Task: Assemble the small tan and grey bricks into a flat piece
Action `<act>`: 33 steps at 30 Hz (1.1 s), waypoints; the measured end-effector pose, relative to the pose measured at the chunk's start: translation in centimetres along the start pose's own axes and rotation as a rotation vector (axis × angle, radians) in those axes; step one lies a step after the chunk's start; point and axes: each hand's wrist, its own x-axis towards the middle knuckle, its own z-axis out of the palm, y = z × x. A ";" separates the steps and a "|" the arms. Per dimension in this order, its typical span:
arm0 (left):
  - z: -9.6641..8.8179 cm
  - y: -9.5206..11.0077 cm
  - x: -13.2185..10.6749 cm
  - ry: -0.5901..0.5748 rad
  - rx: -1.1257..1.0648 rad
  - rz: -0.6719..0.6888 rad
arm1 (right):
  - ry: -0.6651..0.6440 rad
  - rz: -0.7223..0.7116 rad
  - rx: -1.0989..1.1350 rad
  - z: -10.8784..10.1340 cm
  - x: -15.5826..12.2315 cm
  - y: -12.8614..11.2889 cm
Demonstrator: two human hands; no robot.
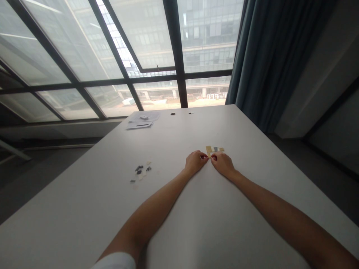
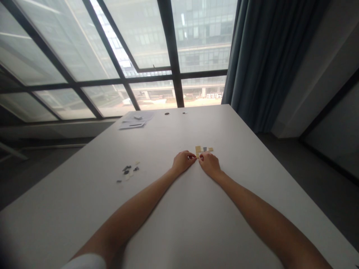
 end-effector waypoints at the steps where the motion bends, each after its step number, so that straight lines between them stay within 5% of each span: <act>1: 0.1 -0.1 0.0 0.003 -0.001 0.003 | 0.000 0.000 0.000 0.0 0.0 0.0; 33: 0.3 -0.2 0.1 0.009 -0.012 0.003 | -0.014 0.018 0.000 -0.1 0.0 -0.1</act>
